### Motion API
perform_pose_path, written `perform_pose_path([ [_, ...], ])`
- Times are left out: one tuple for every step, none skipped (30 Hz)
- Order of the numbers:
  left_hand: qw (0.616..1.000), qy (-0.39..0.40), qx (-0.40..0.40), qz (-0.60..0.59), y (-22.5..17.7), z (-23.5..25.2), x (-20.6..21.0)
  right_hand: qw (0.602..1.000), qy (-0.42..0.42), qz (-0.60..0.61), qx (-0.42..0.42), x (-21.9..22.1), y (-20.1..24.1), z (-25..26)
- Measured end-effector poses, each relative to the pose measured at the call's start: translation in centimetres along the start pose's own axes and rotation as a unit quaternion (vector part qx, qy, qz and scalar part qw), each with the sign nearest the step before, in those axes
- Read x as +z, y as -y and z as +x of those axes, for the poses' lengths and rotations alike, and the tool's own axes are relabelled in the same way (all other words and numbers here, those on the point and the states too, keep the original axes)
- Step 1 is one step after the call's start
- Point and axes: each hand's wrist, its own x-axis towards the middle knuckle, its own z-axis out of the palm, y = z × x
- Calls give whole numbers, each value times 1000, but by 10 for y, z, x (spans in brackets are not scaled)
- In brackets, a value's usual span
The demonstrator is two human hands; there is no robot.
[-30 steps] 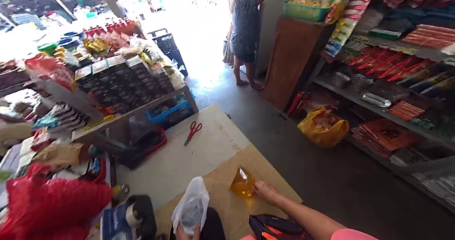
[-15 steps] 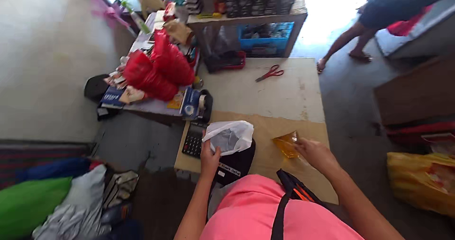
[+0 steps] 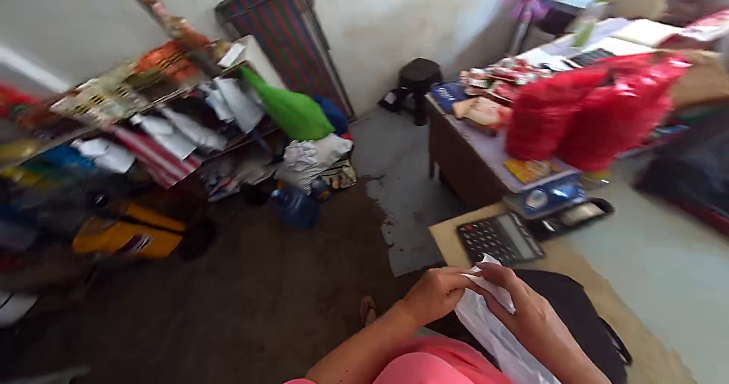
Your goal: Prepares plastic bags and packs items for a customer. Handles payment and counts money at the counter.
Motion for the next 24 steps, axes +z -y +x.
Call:
perform_pose_path([
  [999,-35,-22,-2,2,-15,-20,999,35,20,-15,16,9,13],
  [997,-64,-52,-4,1,-32,-40,997,68,37,-30,34,19,27],
  [992,-91,-84,-4,0,-49,-60,993,97,51,-46,52,31,40],
  [986,-118,-114,0,-1,-66,-80,990,115,61,-63,73,44,54],
  [980,-143,-140,-3,0,-85,-98,987,123,68,-75,96,58,67],
  [973,-169,-159,-13,3,-103,-116,985,127,77,-83,120,72,79],
  [965,-197,-172,-26,7,-122,-134,984,129,86,-84,145,86,91],
  [955,-225,-187,-41,10,-140,-153,983,134,95,-79,170,102,103],
  [946,-248,-203,-51,13,-159,-174,982,140,106,-72,195,120,115],
  [938,-263,-218,-53,17,-178,-197,981,144,116,-67,221,138,126],
  [934,-267,-233,-43,22,-197,-221,979,146,126,-66,245,156,138],
  [931,-268,-245,-23,27,-216,-244,977,145,138,-68,270,174,147],
  [931,-263,-255,2,31,-236,-266,975,144,150,-75,295,190,155],
  [929,-259,-262,27,33,-255,-288,972,145,164,-83,320,206,162],
  [926,-260,-269,49,35,-271,-309,968,153,178,-92,343,222,171],
  [921,-267,-277,65,34,-286,-328,960,170,197,-102,364,238,181],
  [913,-278,-288,78,33,-300,-347,950,195,218,-113,383,254,190],
  [904,-292,-298,89,31,-313,-364,938,218,239,-123,402,269,200],
  [895,-305,-310,100,29,-325,-380,927,238,257,-132,419,284,210],
  [885,-316,-324,109,29,-338,-394,918,256,271,-133,435,299,220],
  [875,-332,-332,123,32,-349,-408,911,272,283,-126,450,313,229],
  [864,-346,-339,135,36,-360,-420,905,288,294,-110,465,327,238],
  [855,-355,-350,143,39,-370,-432,898,304,305,-88,480,339,247],
  [845,-364,-360,154,43,-380,-443,892,318,315,-69,496,349,255],
])
